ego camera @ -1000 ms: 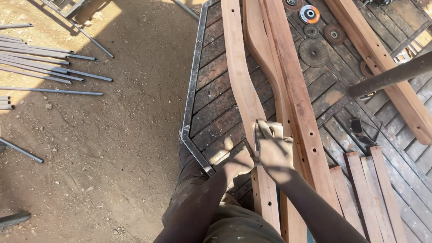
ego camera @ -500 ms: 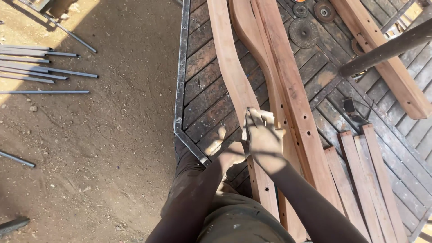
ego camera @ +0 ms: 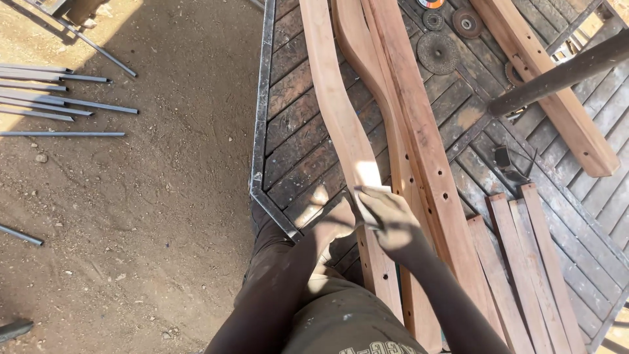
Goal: Sanding a curved wooden component by hand using sandpaper to smooth the surface
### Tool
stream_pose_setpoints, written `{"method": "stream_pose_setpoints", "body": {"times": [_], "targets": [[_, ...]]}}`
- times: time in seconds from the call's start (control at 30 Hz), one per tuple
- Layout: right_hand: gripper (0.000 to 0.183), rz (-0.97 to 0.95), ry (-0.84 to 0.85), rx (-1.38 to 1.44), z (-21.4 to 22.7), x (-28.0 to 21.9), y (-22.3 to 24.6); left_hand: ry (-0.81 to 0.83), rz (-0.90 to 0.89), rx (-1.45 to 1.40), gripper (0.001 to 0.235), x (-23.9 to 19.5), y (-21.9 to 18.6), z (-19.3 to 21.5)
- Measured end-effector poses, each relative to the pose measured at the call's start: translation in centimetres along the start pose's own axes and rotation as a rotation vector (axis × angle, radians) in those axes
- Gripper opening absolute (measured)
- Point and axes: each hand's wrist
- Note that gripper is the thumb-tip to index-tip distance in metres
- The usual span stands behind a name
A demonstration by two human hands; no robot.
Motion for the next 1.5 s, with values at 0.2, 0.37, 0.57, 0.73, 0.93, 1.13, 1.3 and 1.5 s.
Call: {"method": "stream_pose_setpoints", "body": {"times": [0.2, 0.37, 0.57, 0.73, 0.93, 1.13, 1.3, 1.5], "targets": [[0.034, -0.504, -0.059, 0.784, 3.9, -2.0, -2.7, 0.132, 0.110, -0.243, 0.092, -5.1, -3.4, 5.8], [0.027, -0.661, -0.263, 1.261, 3.3, -4.9, -4.6, 0.031, -0.100, -1.632, 0.048, -8.0, -8.7, 10.1], [0.026, -0.569, -0.363, 1.450, 6.3, -2.6, 1.7, 0.176, -0.260, -0.645, 0.039, -5.8, -5.6, 9.8], [0.025, -0.504, -0.388, 1.384, 2.2, -2.0, -2.9, 0.044, -0.233, -0.555, 0.033, -5.5, -4.4, 9.4], [0.031, -0.359, -0.687, 1.805, -0.5, -1.1, -2.3, -0.054, -0.212, -0.482, 0.029, -5.8, -4.9, 9.2], [0.033, -0.561, -0.837, 1.855, -2.8, -1.4, -3.0, -0.012, -0.140, -0.637, 0.039, -8.9, -9.7, 9.2], [0.044, -0.647, -0.771, 1.787, -4.5, -1.1, -5.7, 0.160, -0.010, -0.972, 0.046, -11.1, -10.6, 8.9], [0.029, -0.601, -0.437, 1.388, -3.9, 1.9, -8.7, 0.108, 0.043, -1.104, 0.047, 1.6, -1.4, 1.6]]}}
Point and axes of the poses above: each hand's wrist, its own x-axis towards the middle knuckle, its own z-axis out of the back of the hand, y = z × x, and after that the axes turned 11 degrees about y, right-handed
